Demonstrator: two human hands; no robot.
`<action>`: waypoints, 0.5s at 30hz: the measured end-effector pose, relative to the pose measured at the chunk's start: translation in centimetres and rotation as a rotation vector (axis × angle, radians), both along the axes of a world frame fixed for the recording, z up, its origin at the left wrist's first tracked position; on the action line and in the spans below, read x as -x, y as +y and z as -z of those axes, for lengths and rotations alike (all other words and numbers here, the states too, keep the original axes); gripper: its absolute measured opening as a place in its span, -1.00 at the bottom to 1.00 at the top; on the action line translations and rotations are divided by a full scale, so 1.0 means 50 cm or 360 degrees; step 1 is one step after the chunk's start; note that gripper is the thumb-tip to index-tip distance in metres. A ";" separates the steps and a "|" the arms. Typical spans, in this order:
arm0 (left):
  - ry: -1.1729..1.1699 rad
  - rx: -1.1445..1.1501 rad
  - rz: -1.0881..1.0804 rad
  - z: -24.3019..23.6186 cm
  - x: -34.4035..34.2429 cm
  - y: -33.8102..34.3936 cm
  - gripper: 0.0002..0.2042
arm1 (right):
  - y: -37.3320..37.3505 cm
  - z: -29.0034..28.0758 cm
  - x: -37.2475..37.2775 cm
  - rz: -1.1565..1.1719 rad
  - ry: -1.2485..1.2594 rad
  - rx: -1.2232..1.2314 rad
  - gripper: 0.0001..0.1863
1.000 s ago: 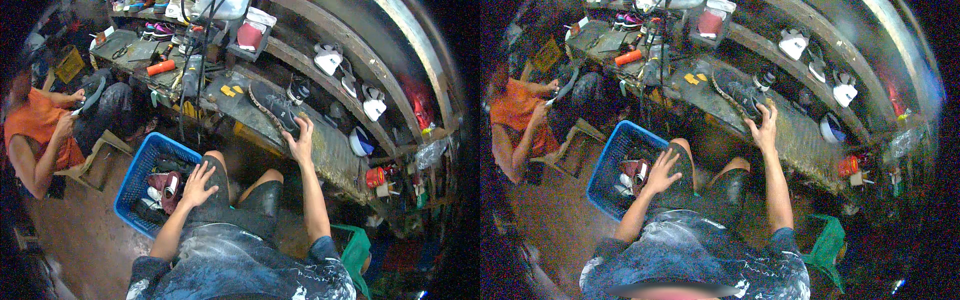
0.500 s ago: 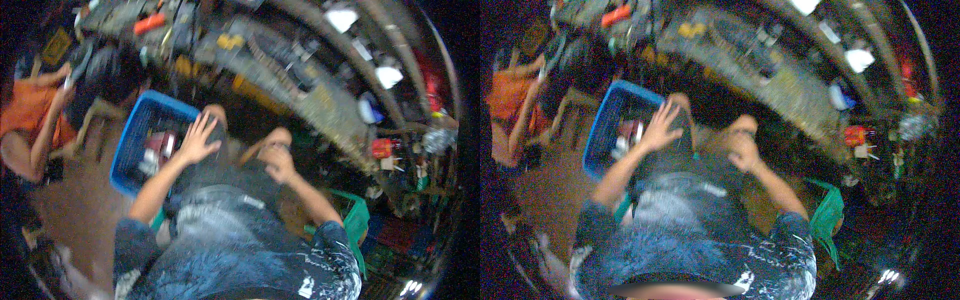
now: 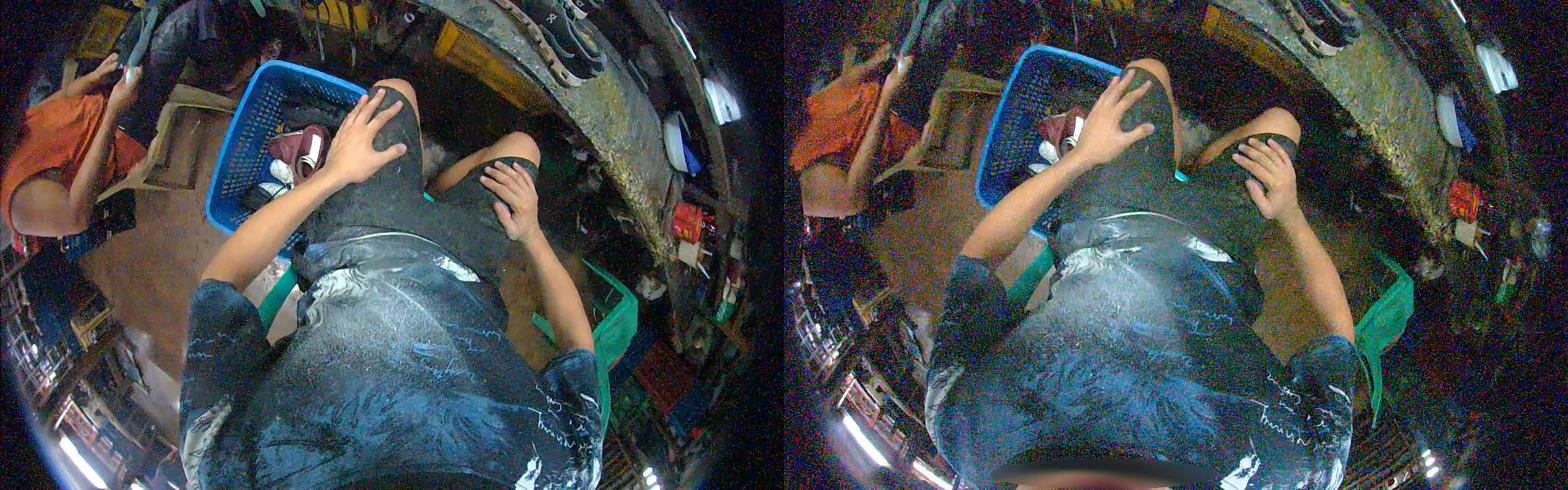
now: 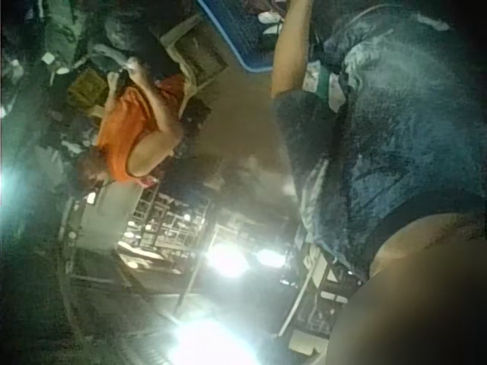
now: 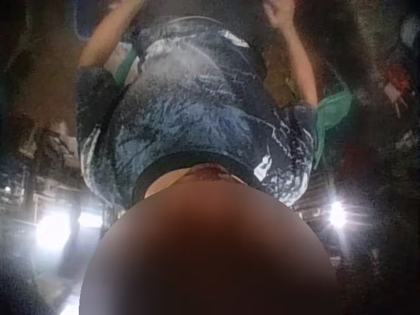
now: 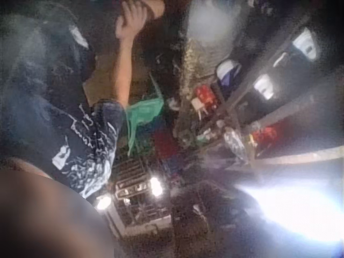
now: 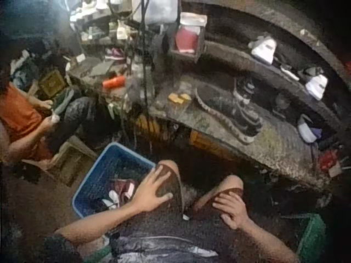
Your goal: The person uses a rotary grinding tool to smooth the sole of a sneaker. They hold the shoe with one hand and guide the tool across the tread with the other, repeatedly repositioning the shoe to cover different areas of the sole.
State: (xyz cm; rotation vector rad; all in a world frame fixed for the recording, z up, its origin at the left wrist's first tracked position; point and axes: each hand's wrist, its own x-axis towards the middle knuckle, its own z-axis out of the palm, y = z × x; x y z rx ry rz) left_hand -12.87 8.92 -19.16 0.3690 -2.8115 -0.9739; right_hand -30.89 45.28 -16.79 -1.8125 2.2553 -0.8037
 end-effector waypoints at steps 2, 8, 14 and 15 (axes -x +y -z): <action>-0.0030 -0.0022 -0.0001 0.000 -0.001 0.001 -0.16 | 0.001 -0.001 0.000 0.0006 -0.0020 0.0026 -0.44; -0.0042 -0.0023 -0.0007 -0.004 -0.002 0.002 -0.18 | 0.006 0.002 0.001 0.0025 -0.0036 -0.0031 -0.43; 0.0052 0.0007 0.0018 -0.043 0.001 0.022 -0.23 | 0.007 -0.018 -0.008 0.0009 0.0030 0.0004 -0.40; 0.0013 0.0028 0.0039 -0.049 0.004 0.030 -0.27 | 0.009 -0.025 -0.009 0.0009 0.0086 -0.0021 -0.40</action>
